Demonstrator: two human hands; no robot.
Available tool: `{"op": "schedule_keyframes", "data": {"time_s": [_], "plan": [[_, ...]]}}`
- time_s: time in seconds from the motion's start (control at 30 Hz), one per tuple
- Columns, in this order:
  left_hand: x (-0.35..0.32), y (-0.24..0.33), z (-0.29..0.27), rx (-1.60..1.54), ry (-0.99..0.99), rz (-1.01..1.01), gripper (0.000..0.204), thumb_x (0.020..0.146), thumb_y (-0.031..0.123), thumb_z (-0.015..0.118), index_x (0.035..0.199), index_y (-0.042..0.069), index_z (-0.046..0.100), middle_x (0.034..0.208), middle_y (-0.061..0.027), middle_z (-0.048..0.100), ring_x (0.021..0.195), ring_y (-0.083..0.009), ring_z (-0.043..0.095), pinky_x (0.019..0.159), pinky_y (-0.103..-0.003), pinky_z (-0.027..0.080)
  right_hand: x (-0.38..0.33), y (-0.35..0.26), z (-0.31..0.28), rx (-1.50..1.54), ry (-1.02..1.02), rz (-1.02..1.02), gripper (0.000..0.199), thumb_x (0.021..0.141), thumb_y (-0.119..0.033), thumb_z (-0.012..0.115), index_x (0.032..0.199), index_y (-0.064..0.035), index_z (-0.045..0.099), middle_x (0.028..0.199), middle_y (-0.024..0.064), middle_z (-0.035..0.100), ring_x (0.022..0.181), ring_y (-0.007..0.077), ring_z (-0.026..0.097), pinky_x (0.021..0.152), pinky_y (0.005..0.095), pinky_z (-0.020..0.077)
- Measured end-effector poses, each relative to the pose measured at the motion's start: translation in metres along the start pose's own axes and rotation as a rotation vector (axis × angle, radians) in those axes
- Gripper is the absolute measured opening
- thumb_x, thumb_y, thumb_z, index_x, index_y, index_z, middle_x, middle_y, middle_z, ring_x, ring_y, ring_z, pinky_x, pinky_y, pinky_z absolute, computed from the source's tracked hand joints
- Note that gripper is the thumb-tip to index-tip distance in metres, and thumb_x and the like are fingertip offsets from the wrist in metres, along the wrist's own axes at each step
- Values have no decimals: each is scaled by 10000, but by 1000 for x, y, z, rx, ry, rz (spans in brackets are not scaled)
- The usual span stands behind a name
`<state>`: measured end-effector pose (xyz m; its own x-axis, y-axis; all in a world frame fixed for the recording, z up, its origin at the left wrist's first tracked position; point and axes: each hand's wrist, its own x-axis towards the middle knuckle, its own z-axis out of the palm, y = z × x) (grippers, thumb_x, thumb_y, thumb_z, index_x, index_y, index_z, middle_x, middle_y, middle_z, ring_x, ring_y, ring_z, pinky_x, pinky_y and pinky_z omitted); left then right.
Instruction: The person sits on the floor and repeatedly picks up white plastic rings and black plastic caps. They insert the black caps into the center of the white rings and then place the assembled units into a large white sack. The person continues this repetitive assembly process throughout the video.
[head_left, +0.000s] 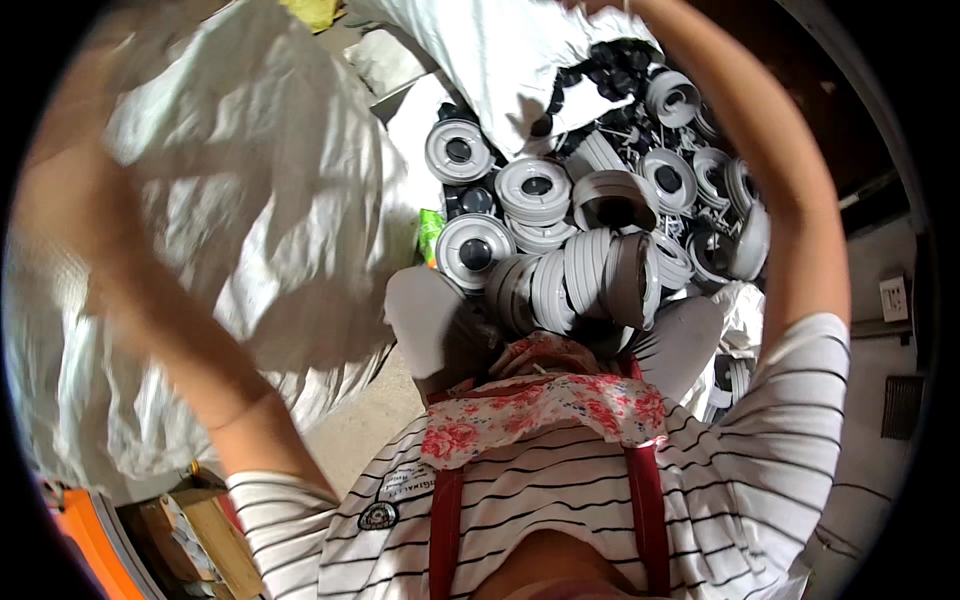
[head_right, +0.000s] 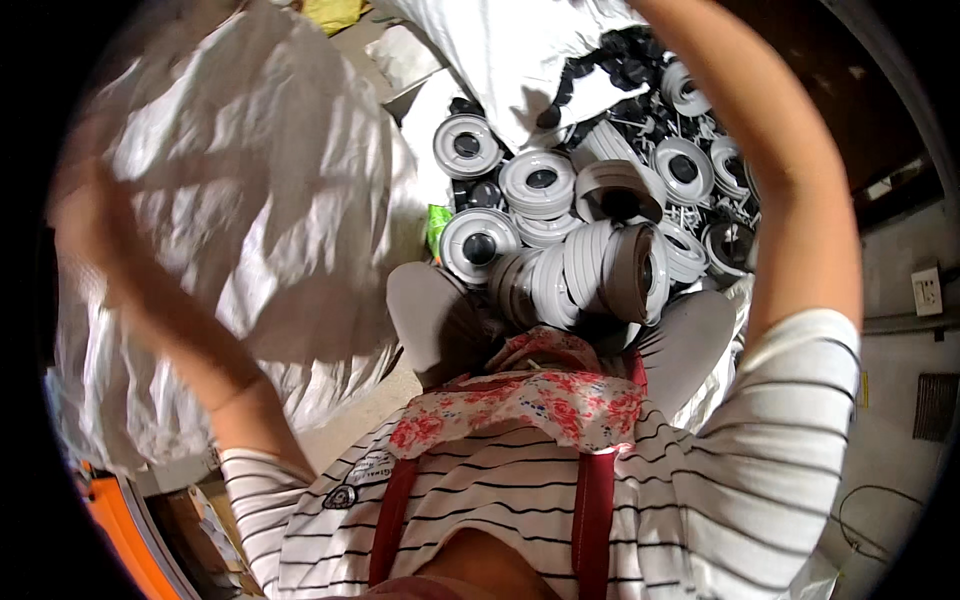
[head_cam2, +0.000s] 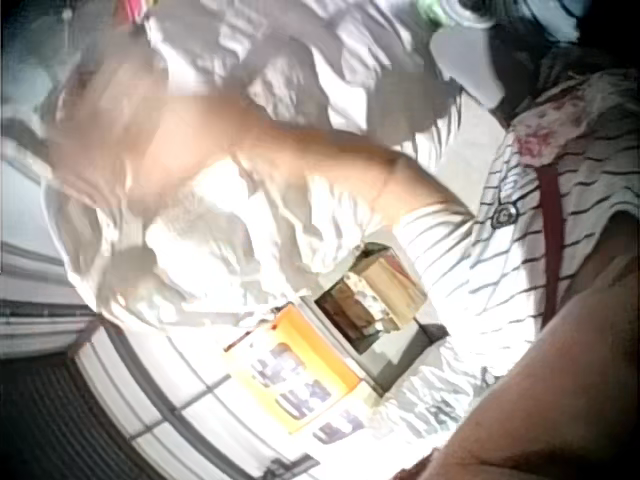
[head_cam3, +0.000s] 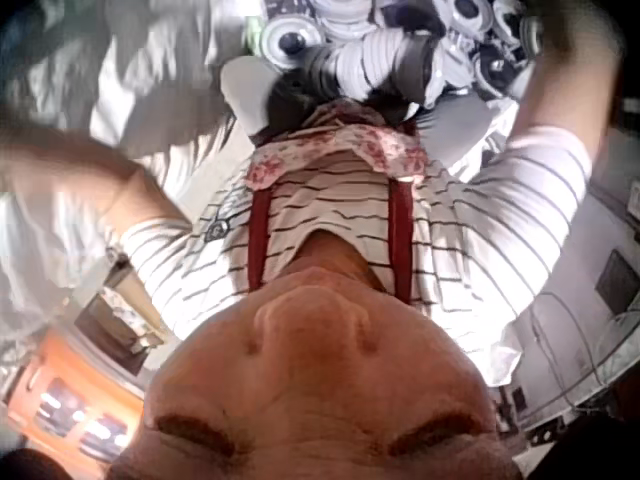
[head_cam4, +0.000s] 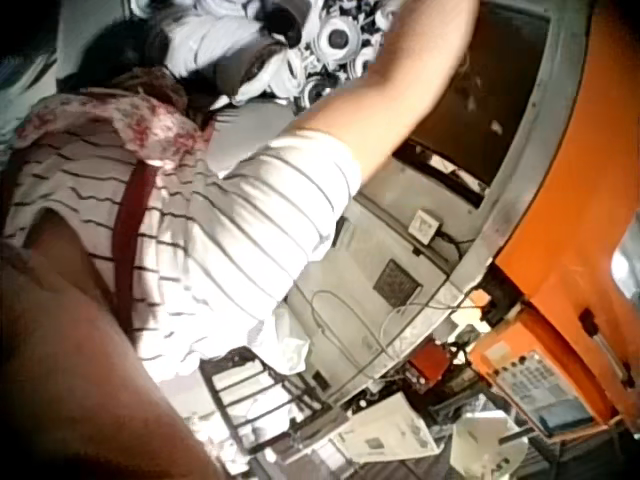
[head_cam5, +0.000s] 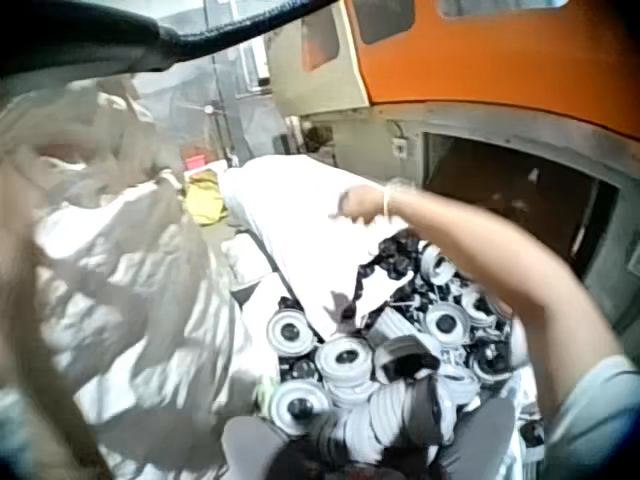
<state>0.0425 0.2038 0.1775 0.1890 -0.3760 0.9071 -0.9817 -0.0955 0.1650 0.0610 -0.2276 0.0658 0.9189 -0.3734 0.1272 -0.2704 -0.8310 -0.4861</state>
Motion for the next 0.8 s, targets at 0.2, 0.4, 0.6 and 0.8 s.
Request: {"op": "schedule_keyframes", "data": {"time_s": [0.2,0.4,0.6,0.8], "plan": [[-210,-241,216,-420,-385,-1322,590,780,254,731,1212,-85,514,1132,-191,598,920,-250,595,770,-382,495,-108,91,136,-77,-550,16,988,593,-618,762,1281,42,502,1286,273,508,1265,297,446,1078,350,337],[-327,-297,318,-414,-506,-1790,434,814,299,697,985,-90,610,877,-171,617,708,-253,604,535,-358,493,-173,106,139,210,-593,203,489,595,-201,719,1004,54,635,835,155,674,745,215,630,721,307,507],[-366,-292,367,-209,-285,-1801,347,732,220,759,815,-81,609,727,-117,604,525,-194,530,439,-356,444,-189,165,98,803,-226,311,549,655,-212,684,1136,33,587,959,48,643,848,124,590,780,262,469],[-319,-276,332,-544,-115,-1971,375,739,243,670,992,-18,577,840,-112,623,641,-185,596,429,-319,384,-179,161,87,962,442,285,417,755,-178,708,1099,27,594,951,63,654,817,100,605,758,249,490]]}}
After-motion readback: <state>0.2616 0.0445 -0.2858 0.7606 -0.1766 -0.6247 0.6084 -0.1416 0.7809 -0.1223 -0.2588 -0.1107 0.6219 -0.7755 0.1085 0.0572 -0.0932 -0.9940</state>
